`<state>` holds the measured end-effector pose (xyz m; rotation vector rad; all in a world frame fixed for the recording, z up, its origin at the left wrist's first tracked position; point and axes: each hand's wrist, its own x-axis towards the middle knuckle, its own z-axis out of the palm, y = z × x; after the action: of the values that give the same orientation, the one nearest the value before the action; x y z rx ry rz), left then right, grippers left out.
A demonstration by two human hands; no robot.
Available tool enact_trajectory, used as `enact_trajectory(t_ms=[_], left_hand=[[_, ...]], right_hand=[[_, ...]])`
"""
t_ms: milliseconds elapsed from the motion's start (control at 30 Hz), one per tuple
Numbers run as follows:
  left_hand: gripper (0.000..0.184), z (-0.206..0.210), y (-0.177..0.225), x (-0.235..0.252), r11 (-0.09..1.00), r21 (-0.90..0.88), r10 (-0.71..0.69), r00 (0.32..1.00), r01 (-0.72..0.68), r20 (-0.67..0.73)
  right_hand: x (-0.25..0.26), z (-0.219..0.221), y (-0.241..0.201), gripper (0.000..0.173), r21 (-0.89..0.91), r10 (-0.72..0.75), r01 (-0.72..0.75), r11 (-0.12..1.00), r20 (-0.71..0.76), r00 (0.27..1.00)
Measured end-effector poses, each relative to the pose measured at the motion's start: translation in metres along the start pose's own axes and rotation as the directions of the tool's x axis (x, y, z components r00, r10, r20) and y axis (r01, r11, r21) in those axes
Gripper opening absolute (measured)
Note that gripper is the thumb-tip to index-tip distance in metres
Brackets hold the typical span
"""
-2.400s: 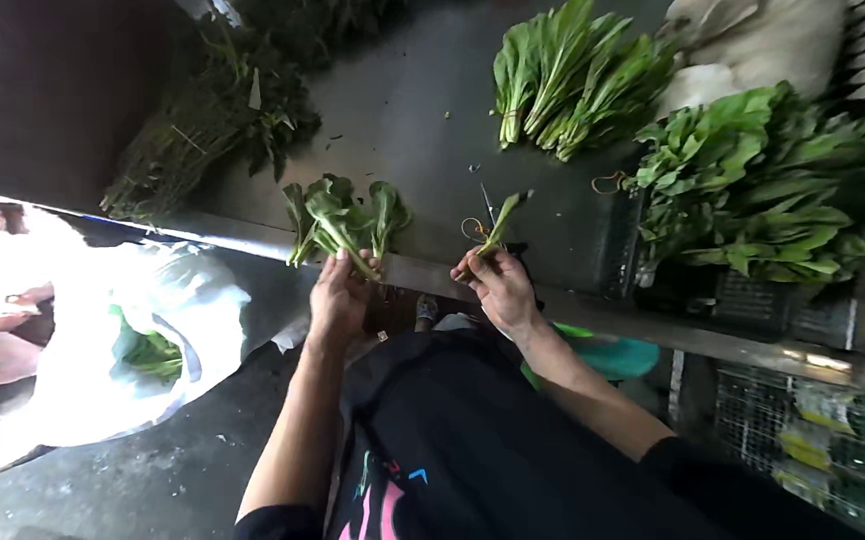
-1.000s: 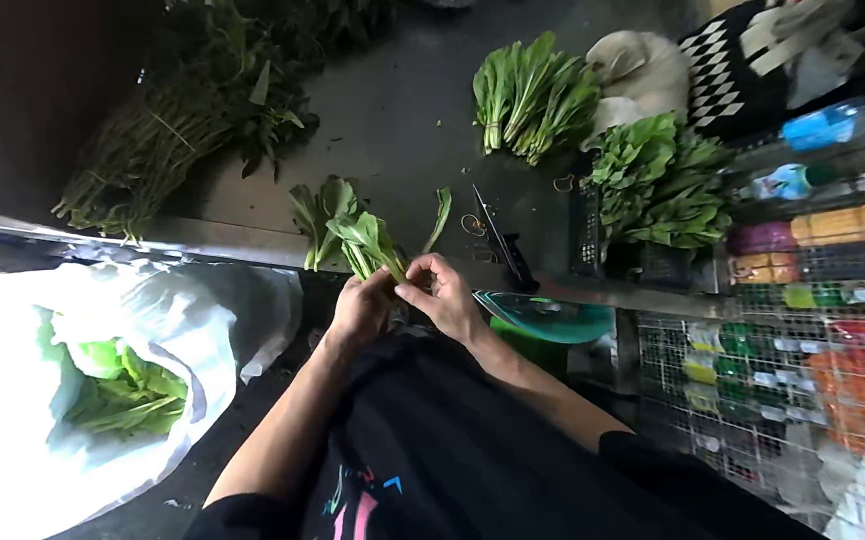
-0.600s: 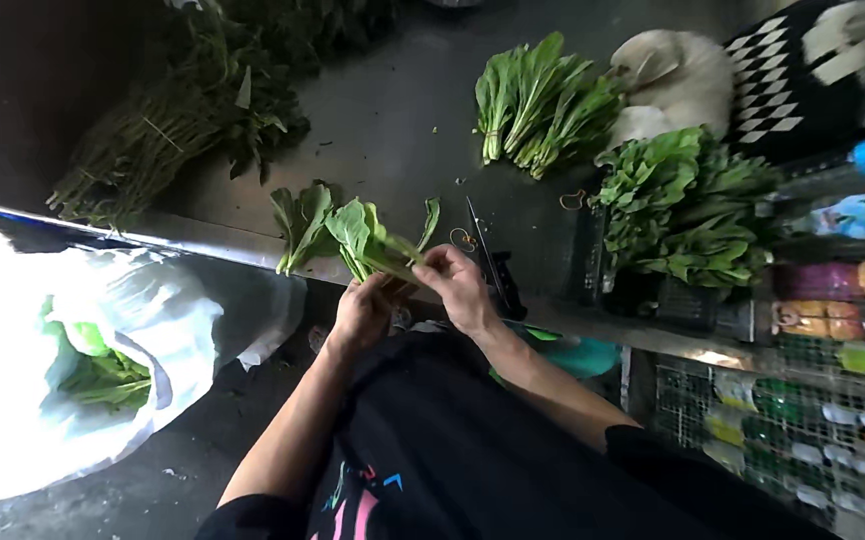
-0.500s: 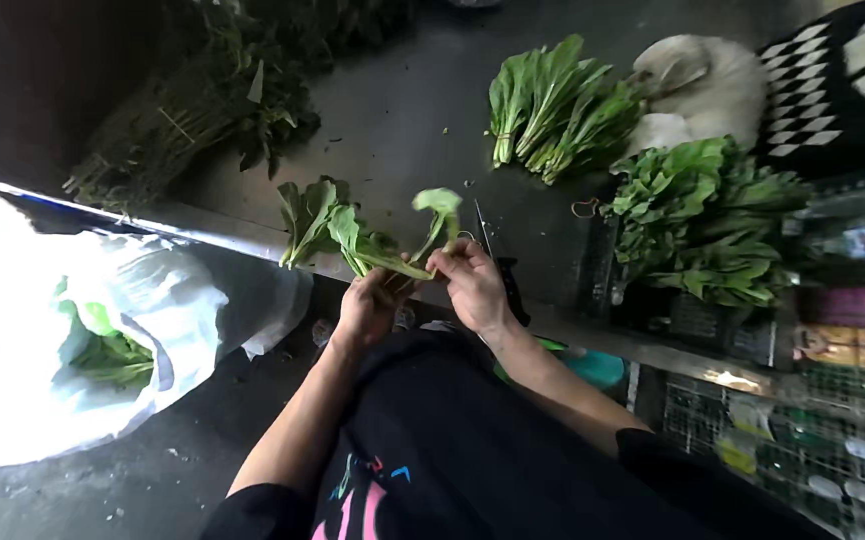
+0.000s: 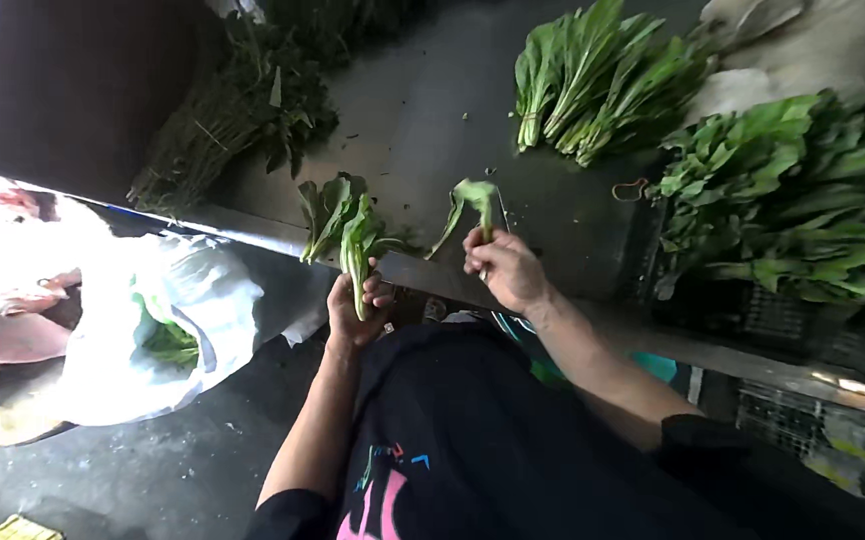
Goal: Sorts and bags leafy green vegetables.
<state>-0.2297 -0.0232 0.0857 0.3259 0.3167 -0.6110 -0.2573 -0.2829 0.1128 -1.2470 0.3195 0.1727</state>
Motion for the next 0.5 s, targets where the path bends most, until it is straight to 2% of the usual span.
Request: enact_trajectory(t_ms=[33,100,200,300,367,500], left_hand=[[0.029,0.003,-0.002,-0.003,0.984,0.178,0.045,0.996,-0.031,-0.073],[0.032,0.008,-0.005,-0.007,0.851,0.524,0.139,0.975,-0.029,-0.172],[0.024,0.01,-0.007,-0.01,0.597,0.802,0.27,0.946,-0.02,-0.177],[0.029,0.018,0.001,-0.015,0.326,0.945,0.343,0.928,0.027,-0.145],[0.031,0.019,0.009,-0.018,0.243,0.969,0.334,0.935,0.036,-0.118],[0.035,0.014,0.03,-0.024,0.133,0.991,0.267,0.963,0.003,-0.039]], right_hand=[[-0.002,0.01,0.005,0.015,-0.011,0.013,-0.013,1.0,0.036,0.999],[-0.005,0.034,0.015,0.015,-0.061,0.014,-0.009,0.998,0.076,0.997],[-0.007,0.063,0.026,0.022,-0.204,0.001,0.013,0.979,0.07,0.998],[-0.006,0.076,0.029,0.033,-0.355,-0.026,0.06,0.933,0.101,0.995],[-0.007,0.082,0.027,0.039,-0.434,-0.01,0.053,0.899,0.102,0.995],[-0.011,0.1,0.033,0.033,-0.353,0.021,0.006,0.936,0.073,0.997]])
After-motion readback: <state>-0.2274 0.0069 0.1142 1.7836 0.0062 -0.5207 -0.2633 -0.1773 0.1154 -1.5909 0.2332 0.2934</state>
